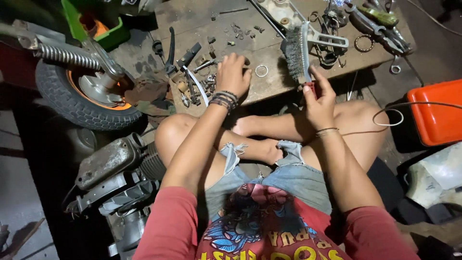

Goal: The person sits cross-legged on the floor and uses a wire brush to scrub a small metal ring held in their left hand. They repeatedly brush the ring against a wooden board and then inspect it by turning it over in their hands.

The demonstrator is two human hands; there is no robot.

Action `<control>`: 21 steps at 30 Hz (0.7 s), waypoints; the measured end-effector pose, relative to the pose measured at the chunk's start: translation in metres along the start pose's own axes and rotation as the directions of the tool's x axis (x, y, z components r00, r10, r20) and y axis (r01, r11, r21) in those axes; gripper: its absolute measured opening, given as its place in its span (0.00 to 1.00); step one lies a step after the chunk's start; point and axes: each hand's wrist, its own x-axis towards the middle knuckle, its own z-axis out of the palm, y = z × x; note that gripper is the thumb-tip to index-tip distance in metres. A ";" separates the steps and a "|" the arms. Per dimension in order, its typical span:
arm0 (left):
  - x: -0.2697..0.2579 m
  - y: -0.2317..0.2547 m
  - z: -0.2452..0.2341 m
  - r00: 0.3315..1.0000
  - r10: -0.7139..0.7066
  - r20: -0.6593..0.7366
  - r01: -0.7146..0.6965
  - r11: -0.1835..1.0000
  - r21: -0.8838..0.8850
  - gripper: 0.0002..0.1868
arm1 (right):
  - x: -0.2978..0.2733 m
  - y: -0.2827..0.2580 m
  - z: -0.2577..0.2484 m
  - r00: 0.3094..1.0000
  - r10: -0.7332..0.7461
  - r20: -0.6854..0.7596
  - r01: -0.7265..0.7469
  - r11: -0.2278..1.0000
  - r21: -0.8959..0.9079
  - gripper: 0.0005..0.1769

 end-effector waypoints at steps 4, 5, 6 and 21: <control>0.014 0.023 0.000 0.996 -0.015 0.085 0.006 0.994 0.107 0.18 | -0.001 -0.003 0.008 0.999 -0.040 -0.023 0.040 0.999 -0.013 0.29; 0.017 0.030 0.000 0.990 -0.013 0.138 -0.008 0.989 0.151 0.20 | -0.002 -0.007 0.008 0.998 -0.036 -0.051 0.036 0.999 -0.010 0.29; 0.020 0.037 0.000 0.982 -0.014 0.190 -0.024 0.981 0.193 0.22 | -0.002 -0.011 0.009 0.996 -0.032 -0.079 0.032 0.999 -0.006 0.29; 0.046 0.050 0.001 0.907 -0.172 0.384 0.106 0.977 0.186 0.21 | -0.010 0.011 0.009 0.997 0.045 -0.067 -0.041 0.997 0.066 0.29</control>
